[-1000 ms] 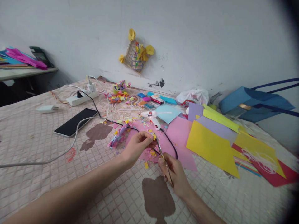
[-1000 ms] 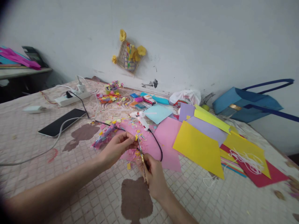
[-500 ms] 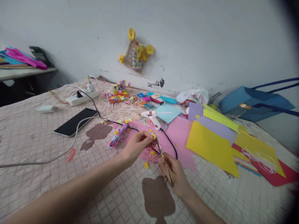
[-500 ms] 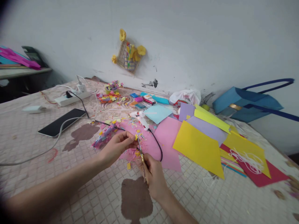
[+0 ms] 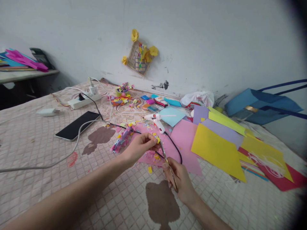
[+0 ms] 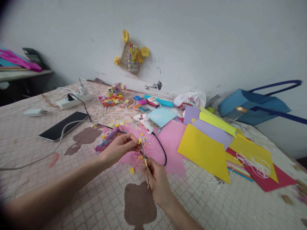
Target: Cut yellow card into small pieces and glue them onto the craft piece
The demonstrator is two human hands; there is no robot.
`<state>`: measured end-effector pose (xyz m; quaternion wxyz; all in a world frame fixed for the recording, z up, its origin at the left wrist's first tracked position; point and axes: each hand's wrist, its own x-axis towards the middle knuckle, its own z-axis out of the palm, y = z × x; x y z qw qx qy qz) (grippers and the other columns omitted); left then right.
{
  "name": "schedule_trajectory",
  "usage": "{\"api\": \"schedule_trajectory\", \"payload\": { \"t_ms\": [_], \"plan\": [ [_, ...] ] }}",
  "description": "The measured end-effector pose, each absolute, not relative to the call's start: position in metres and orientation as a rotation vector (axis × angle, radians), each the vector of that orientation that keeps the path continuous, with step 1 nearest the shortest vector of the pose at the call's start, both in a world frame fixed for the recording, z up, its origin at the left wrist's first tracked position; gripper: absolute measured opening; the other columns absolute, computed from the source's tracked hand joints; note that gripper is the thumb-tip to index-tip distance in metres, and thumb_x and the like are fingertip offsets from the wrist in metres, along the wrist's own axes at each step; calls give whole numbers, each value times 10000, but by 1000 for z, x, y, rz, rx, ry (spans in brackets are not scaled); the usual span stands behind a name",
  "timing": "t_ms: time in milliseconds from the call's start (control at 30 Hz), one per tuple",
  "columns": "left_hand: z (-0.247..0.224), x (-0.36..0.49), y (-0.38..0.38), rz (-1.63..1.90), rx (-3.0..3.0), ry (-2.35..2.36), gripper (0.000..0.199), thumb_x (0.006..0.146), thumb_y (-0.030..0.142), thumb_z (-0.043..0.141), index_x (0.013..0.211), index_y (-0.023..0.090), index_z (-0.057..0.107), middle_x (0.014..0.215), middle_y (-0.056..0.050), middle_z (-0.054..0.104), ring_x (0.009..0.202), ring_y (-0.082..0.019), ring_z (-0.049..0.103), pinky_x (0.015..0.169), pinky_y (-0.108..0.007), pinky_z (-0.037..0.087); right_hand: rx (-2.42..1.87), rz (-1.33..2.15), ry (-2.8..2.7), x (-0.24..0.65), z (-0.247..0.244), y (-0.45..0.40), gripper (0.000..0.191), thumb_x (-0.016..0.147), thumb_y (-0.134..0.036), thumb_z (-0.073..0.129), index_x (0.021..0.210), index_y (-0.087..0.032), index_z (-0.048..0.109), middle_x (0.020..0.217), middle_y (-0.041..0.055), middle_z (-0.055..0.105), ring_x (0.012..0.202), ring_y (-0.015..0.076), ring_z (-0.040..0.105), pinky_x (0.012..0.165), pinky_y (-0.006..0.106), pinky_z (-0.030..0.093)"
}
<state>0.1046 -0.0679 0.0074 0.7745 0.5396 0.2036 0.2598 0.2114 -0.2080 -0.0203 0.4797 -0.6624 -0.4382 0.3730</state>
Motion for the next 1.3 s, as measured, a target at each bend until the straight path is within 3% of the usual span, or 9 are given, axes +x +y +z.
{"api": "schedule_trajectory", "payload": {
  "t_ms": [400,600,767,1300],
  "plan": [
    [10,103,-66,543,1181,421,199,747,301,611,718,129,515,713,-36,625,673,-118,600,717,-291,474,-1582,934,-1054,209,-18,-208,341,809,-487,471,654,-191,402,472,-83,336,374,56,331,356,167,289],
    [9,104,-70,556,1107,425,190,741,290,616,708,129,521,768,-47,622,713,-128,602,743,-300,465,-1578,981,-974,208,-12,-206,416,789,-581,420,648,-191,394,460,-88,306,367,59,299,358,184,280],
    [6,106,-78,580,1061,452,194,736,306,617,706,138,525,733,-31,615,698,-124,594,726,-288,460,-1552,954,-1073,207,-8,-207,386,817,-540,414,680,-179,428,483,-77,326,416,71,336,411,198,295],
    [6,110,-87,677,1005,520,210,704,307,643,695,134,524,680,-10,585,635,-107,552,662,-268,447,-1596,918,-1052,206,-16,-206,391,799,-548,440,640,-194,394,488,-79,312,395,69,322,376,190,272]
  ]
}}
